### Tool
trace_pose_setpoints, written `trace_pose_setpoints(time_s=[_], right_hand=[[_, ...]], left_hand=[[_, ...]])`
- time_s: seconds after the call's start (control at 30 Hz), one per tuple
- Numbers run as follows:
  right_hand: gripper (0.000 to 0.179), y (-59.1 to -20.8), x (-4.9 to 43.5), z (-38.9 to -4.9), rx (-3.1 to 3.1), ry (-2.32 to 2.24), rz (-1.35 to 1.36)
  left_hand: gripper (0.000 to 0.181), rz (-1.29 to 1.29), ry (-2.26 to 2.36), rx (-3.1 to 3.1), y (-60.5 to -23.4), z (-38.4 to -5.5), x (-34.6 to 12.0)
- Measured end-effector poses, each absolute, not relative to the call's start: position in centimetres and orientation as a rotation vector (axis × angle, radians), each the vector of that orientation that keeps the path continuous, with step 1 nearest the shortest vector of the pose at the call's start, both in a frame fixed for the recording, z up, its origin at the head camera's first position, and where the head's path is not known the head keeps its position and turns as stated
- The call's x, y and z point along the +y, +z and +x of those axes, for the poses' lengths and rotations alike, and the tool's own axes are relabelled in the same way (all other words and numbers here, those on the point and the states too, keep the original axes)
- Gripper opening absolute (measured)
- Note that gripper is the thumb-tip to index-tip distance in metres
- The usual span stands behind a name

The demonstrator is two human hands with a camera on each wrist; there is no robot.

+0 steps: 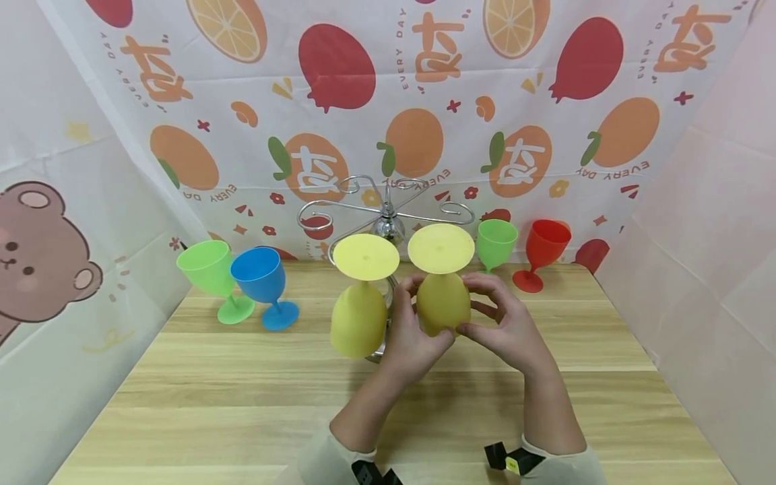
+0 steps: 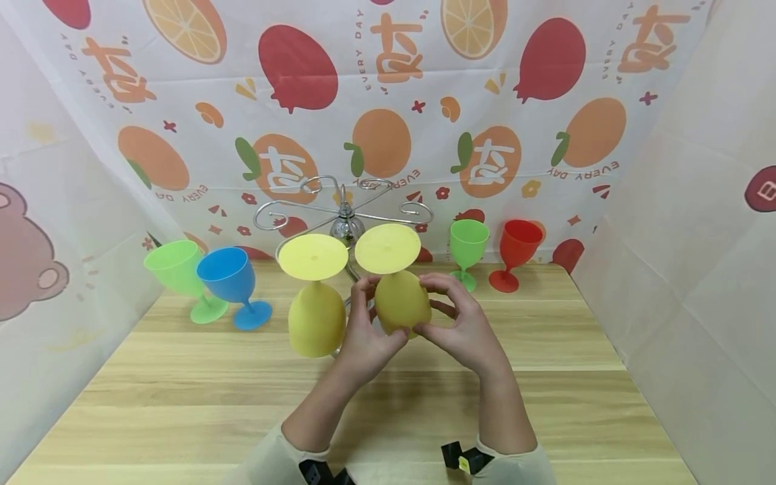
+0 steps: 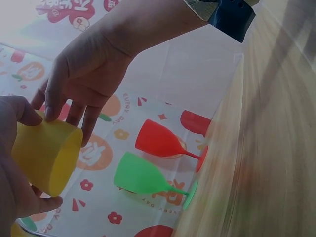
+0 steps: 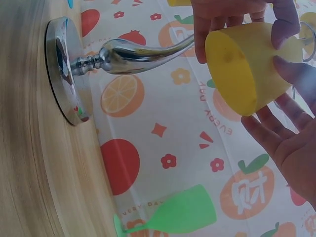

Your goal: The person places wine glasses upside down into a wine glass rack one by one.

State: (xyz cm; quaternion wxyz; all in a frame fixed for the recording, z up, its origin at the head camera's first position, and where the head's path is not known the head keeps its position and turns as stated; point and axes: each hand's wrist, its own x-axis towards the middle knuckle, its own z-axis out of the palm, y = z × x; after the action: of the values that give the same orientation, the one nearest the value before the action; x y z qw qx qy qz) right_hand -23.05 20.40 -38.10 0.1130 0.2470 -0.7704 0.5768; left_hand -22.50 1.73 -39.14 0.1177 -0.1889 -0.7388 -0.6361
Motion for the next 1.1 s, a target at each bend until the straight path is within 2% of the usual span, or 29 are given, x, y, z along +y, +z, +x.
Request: trace_pose_setpoints(time_s=[1.1], right_hand=[[0.067,-39.09,19.85,-23.86,-2.268,1.701,0.670]], left_hand=[[0.088,-0.421,-1.777,-2.254,-39.57,-22.70,1.68]])
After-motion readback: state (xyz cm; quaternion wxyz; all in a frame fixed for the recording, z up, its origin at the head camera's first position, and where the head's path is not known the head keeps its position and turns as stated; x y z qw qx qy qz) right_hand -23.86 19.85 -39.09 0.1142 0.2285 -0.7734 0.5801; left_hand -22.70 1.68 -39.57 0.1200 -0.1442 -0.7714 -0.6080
